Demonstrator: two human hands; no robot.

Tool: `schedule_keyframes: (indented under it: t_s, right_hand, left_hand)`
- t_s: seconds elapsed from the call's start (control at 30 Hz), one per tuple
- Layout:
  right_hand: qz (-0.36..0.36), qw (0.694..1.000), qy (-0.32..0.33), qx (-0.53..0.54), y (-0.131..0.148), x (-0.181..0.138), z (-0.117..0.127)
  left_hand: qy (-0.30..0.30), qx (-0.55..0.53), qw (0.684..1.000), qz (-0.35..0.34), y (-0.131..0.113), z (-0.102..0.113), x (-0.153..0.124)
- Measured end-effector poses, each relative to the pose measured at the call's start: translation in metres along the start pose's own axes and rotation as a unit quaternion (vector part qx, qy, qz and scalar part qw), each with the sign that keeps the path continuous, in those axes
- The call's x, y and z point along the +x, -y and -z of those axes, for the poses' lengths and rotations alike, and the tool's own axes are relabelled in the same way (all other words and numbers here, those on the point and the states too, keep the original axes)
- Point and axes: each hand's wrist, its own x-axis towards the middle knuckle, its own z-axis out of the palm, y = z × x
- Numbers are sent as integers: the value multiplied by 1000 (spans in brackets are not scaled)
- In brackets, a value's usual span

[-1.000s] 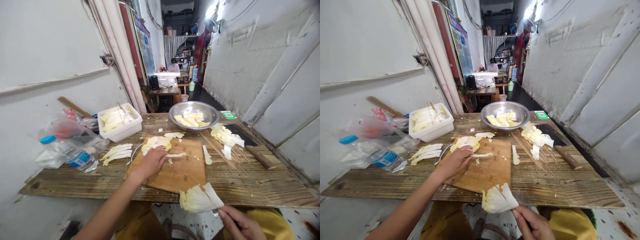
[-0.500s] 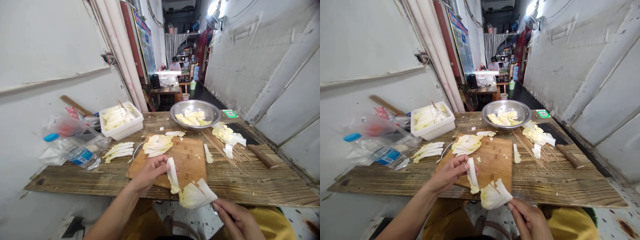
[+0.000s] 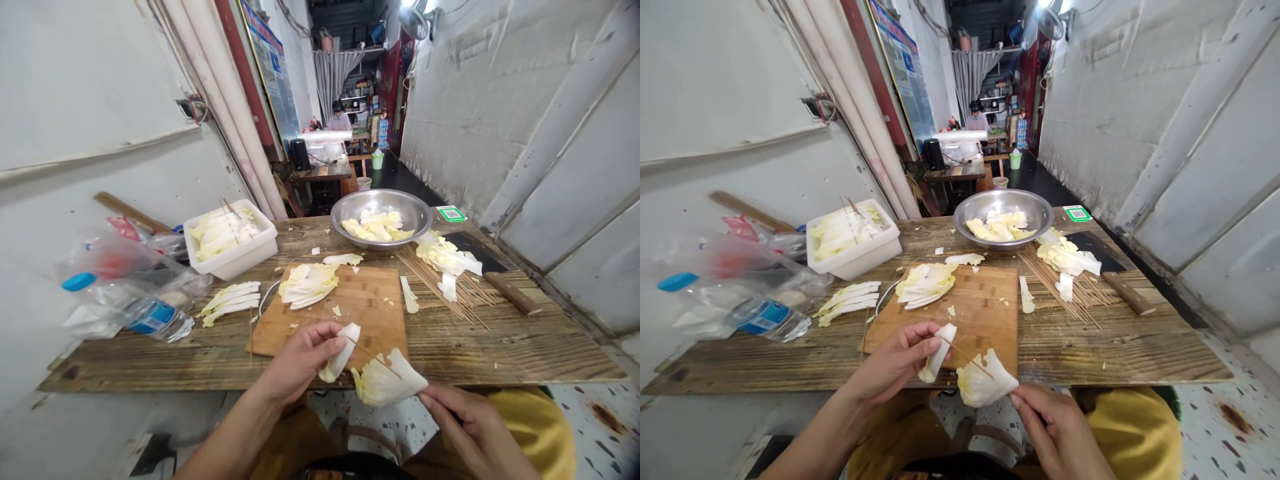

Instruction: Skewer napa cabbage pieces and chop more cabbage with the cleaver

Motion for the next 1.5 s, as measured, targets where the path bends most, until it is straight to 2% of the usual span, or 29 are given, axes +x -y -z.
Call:
schedule_keyframes:
  t_s: [0.2,0.3,0.43,1.07,1.5]
  right_hand:
    - [7,1000,-14,-2,2,-5,6]
    - [2,1000,-11,-1,2,-5,7]
    - [-3,1000,-9,7,3,-4,7]
    - [-13,1000,18,15,5,-3,4]
    - [-8,1000,8,7,10,-8,7]
  left_hand:
    - [-39,-108,993,4,-1,-4,1]
    - [-30,-124,992,19,1,-2,2]
    - [-11,-127,992,28,1,-2,1]
    - [4,-132,991,21,5,1,3]
    - [-14,-78,996,32,6,-1,0]
